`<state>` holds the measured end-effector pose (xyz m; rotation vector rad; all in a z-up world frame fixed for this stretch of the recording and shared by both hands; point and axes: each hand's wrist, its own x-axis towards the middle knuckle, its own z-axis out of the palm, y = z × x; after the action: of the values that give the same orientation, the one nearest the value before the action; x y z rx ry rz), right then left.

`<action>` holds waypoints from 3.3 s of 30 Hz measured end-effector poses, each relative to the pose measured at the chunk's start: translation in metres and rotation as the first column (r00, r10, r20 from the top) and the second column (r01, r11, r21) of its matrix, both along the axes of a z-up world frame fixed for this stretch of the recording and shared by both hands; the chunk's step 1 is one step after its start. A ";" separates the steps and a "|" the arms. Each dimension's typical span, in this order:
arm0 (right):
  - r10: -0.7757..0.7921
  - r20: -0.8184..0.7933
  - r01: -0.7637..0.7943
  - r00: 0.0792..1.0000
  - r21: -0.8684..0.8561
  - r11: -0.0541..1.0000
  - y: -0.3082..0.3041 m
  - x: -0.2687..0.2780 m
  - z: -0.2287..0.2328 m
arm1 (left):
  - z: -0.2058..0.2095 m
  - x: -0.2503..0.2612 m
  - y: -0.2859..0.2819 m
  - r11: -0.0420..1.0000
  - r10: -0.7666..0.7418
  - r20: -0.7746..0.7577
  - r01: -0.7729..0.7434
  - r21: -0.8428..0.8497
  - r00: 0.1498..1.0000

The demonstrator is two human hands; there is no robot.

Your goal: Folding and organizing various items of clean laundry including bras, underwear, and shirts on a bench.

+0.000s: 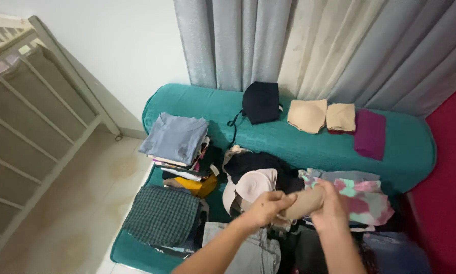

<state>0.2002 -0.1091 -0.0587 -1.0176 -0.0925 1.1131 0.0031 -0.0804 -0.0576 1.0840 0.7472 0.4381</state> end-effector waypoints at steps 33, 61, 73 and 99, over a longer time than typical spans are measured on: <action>-0.086 -0.418 -0.177 0.905 -0.552 0.815 0.009 -0.083 -0.190 | -0.277 -0.121 0.134 0.544 0.783 -0.491 -0.038 0.838 0.382; 0.206 0.910 -0.261 0.361 -0.113 0.959 0.032 -0.063 0.013 | 0.003 -0.027 0.137 0.887 -0.308 0.113 0.241 0.394 0.945; 0.438 -0.067 -0.432 0.896 0.094 0.897 0.016 -0.069 0.066 | 0.134 -0.005 0.078 0.369 0.414 0.103 -0.270 0.889 0.905; 0.230 0.348 -0.215 0.909 -0.081 0.973 0.011 -0.013 0.160 | 0.053 -0.054 0.052 0.814 -0.114 0.124 0.021 0.581 0.986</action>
<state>0.1871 -0.0985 0.1013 -1.2616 -0.4902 1.1285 -0.0512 -0.0288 -0.0049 1.6240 0.4352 0.7081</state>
